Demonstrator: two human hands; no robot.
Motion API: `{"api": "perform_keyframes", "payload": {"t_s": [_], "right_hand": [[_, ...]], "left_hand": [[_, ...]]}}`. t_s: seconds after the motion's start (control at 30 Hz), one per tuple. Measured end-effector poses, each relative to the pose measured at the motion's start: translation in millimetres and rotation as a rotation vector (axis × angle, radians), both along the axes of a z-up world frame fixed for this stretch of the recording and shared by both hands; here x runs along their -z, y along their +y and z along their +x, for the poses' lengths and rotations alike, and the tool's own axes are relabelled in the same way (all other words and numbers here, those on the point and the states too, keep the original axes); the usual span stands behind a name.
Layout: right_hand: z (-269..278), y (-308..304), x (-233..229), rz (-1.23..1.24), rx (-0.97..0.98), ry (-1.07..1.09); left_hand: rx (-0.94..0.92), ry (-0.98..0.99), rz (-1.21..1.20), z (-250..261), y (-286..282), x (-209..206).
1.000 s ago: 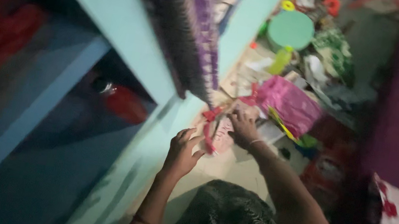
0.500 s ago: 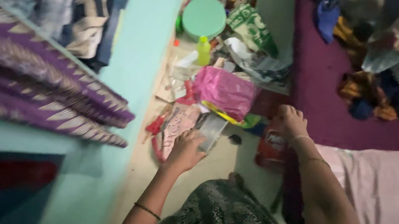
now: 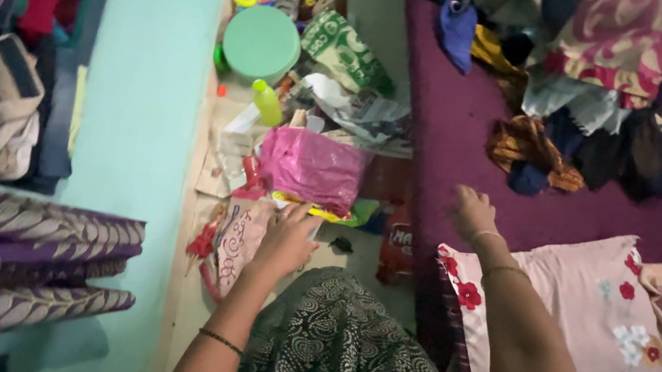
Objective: The person folds a light green checkered cloth and places it on a bed. They then smooth out a purple patterned bedsheet and arrange pillows. The person picks up a red backpack and places it on a shelf, followed by a plastic container. Finally, they sort through a pile of papers and books on the floor.
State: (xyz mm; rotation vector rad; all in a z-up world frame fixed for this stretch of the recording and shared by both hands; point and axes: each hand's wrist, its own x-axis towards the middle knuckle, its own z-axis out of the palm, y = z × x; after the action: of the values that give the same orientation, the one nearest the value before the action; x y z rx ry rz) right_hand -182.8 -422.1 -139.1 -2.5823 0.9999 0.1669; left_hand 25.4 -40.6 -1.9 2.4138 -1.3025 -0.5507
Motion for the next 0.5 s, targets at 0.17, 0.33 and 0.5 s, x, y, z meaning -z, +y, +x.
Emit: {"api": "perform_keyframes", "payload": {"t_s": [0.17,0.33,0.5], "right_hand": [[-0.9,3.3,10.8,-0.022,-0.096,0.144],[10.7,8.9,4.0,-0.053,-0.168,0.145],[35.3,19.2,-4.6,-0.065,-0.194,0.19]], "left_hand": [[0.018,0.019,-0.012,19.4,-17.2,10.8],[0.012,0.048,0.071,44.8,-31.0,20.1],[-0.098,-0.016,0.055,80.3,-17.3,34.5]]}}
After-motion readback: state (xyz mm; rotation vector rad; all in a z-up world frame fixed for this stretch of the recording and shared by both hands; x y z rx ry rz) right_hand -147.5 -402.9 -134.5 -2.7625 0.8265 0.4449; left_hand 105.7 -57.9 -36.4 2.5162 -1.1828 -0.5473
